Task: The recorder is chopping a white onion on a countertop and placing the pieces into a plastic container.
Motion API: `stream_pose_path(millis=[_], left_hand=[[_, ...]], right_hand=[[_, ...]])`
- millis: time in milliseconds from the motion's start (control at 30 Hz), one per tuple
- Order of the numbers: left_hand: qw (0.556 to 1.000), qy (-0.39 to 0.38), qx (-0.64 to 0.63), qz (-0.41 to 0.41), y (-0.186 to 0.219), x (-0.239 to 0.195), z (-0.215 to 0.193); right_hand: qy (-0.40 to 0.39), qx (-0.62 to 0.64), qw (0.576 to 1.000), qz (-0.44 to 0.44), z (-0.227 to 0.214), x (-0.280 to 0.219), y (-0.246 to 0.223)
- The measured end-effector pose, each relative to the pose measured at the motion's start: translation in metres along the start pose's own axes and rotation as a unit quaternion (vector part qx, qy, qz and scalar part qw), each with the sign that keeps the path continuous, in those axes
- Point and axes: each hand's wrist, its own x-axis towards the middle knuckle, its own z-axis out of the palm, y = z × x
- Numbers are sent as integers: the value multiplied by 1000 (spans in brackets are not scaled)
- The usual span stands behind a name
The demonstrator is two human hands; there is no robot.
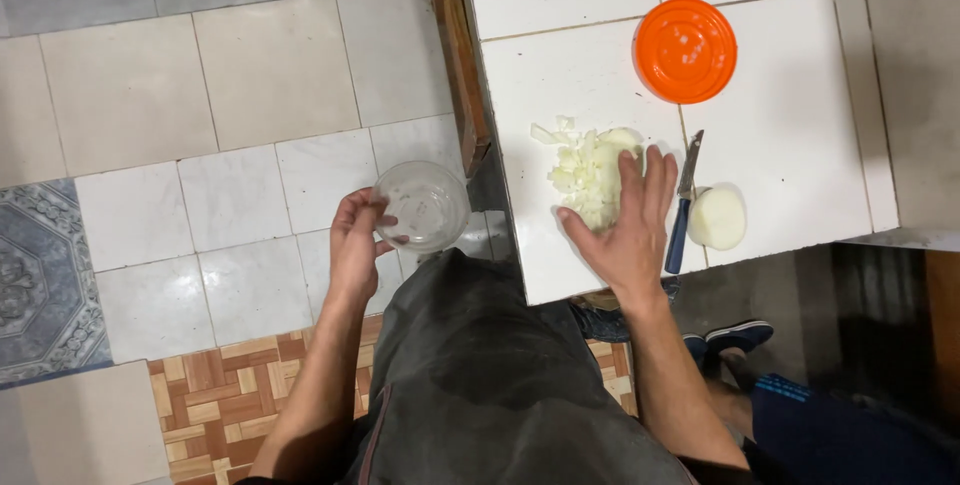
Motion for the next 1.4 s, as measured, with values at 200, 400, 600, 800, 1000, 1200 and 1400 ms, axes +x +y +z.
stream_pose_path(millis=[200,400,600,800,1000,1200,1400], left_hand=[[998,-47,48,14,-16,4,16],[993,-90,76,21,-22,8,20],[989,-115,91,34,-34,6,23],[991,-128,31,19,-43,-1,27],[989,-146,7,11,-47,-14,41],[988,-148,34,-13,-47,-30,53],[989,-142,35,-37,-56,-24,58]], right_hand=[[-40,13,999,-28,16,43,-13],[-72,-61,986,-134,29,69,-2],[-101,-91,965,-223,33,75,10],[-103,-72,967,-220,11,40,16],[-25,36,997,-58,8,39,23],[-36,36,996,-71,31,31,14],[-70,25,991,-113,23,45,-7]])
